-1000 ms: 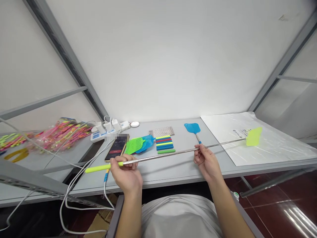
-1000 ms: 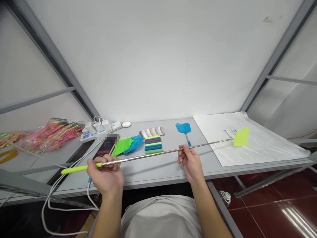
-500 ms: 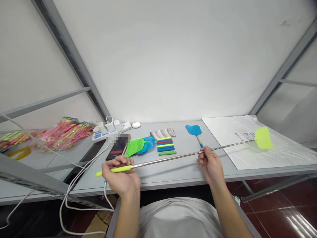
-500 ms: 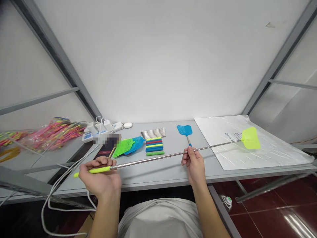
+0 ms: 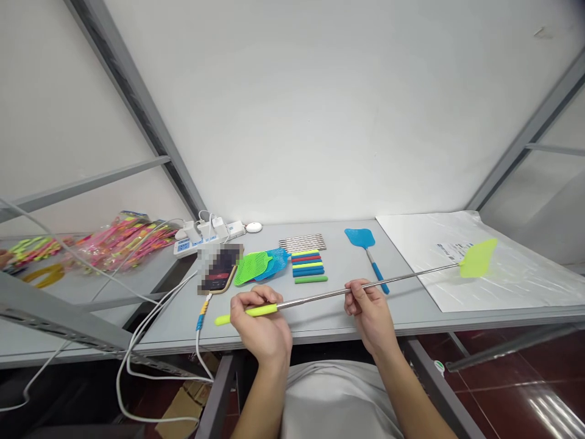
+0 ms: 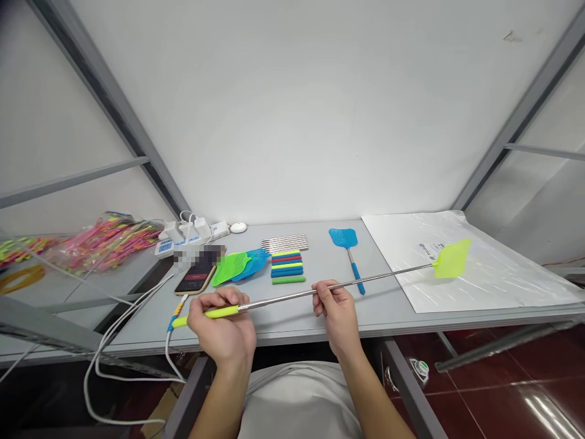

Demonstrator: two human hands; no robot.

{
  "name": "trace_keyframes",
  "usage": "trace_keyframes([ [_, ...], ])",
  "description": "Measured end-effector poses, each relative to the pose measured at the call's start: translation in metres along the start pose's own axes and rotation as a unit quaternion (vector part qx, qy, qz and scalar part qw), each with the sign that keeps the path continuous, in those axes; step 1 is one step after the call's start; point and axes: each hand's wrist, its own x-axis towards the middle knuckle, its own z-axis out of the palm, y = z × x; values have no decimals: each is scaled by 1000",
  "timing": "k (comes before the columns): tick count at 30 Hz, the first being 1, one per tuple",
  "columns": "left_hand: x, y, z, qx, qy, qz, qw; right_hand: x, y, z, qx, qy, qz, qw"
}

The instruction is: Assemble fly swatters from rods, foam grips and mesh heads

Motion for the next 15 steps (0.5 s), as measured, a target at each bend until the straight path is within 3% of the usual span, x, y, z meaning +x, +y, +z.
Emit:
trace_keyframes([
  [7, 6, 0, -4, 7, -16, -21, 1000, 6, -8, -13, -14, -34, 11, 999],
  [15, 26, 9, -11, -3, 17, -36, 999, 9, -26, -24, -37, -53, 14, 998],
])
